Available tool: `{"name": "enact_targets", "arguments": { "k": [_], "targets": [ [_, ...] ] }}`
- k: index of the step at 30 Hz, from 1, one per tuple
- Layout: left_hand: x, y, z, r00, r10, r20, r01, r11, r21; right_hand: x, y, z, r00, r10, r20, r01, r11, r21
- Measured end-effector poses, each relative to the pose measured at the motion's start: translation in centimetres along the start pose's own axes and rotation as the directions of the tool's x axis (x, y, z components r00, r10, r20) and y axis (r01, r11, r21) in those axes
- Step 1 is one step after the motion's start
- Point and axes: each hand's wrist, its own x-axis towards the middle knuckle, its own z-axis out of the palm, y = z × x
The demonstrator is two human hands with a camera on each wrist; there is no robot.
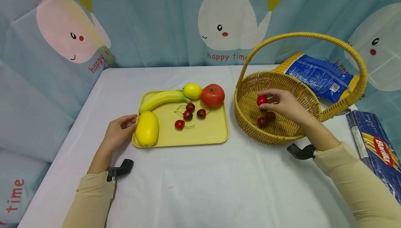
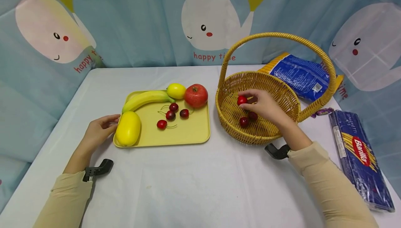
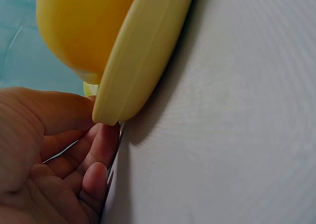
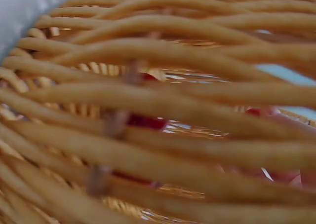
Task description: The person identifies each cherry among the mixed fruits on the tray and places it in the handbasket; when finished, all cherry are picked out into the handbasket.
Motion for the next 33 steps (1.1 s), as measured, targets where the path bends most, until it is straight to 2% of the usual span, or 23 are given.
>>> {"name": "enact_targets", "arguments": {
  "k": [14, 33],
  "targets": [
    [0.1, -0.2, 0.1, 1.0, 0.011, 0.001, -0.011, 1.0, 0.002, 0.6, 2.3, 0.8, 0.999, -0.015, 0.039, 0.015, 1.0, -0.001],
    [-0.1, 0.2, 0.0, 1.0, 0.015, -0.001, -0.015, 1.0, 0.009, 1.2, 3.0, 1.9, 0.998, -0.022, 0.06, 0.031, 0.986, -0.166]
  ]
}}
